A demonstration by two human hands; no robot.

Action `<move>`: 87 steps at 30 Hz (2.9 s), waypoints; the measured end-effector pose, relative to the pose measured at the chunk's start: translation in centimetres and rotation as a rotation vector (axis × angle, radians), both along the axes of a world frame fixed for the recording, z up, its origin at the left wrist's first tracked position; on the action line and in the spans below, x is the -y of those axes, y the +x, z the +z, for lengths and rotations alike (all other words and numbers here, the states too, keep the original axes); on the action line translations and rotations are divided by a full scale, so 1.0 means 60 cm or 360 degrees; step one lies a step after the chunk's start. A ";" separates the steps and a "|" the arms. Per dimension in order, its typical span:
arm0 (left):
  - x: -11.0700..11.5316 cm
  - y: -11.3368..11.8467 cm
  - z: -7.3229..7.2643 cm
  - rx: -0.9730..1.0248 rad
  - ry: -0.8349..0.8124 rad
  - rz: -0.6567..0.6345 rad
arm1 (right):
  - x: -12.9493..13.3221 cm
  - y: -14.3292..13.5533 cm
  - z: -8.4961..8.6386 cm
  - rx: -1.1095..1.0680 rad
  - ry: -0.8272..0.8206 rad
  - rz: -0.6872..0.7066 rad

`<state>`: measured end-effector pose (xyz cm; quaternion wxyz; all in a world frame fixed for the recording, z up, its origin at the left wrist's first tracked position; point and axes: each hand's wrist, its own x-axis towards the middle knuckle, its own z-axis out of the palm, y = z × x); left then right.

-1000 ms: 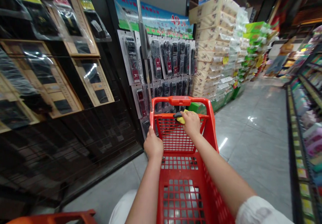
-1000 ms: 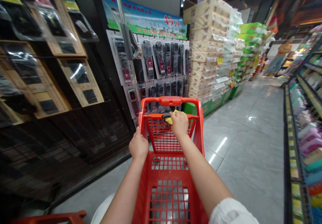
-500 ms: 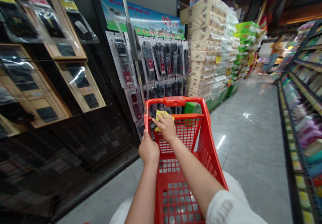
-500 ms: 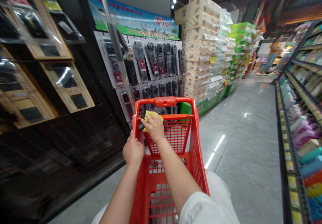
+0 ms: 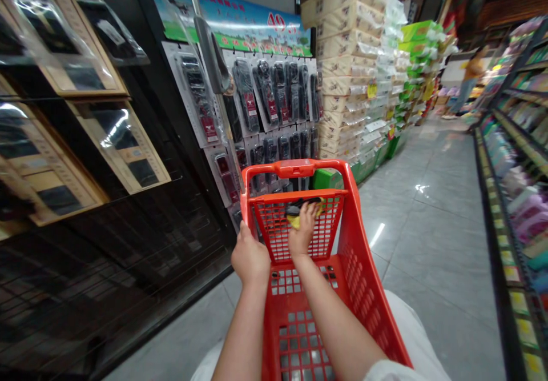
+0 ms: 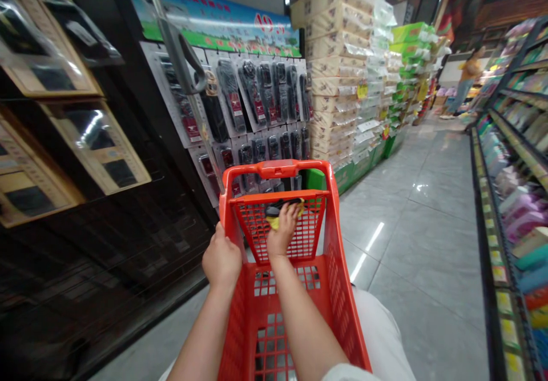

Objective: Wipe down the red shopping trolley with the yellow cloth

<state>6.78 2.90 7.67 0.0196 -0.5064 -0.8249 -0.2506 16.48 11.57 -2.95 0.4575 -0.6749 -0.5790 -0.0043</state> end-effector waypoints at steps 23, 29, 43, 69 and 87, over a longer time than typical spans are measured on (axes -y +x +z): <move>-0.001 -0.008 0.011 -0.0043 -0.0068 0.0016 | -0.003 -0.003 -0.071 0.0467 0.0269 0.0607; 0.000 -0.010 0.016 -0.0035 -0.0078 0.0015 | -0.016 0.096 -0.068 -0.0089 0.0689 -0.0013; -0.002 -0.004 0.012 -0.0096 -0.0078 0.0017 | -0.017 0.043 -0.131 -0.0752 0.0649 -0.0463; -0.002 0.008 0.018 -0.0037 -0.0115 0.0014 | -0.025 0.018 -0.001 -0.0626 0.0464 -0.0047; 0.002 -0.005 0.006 0.0138 0.0010 -0.0049 | -0.005 -0.080 -0.035 -0.0200 0.0325 0.0198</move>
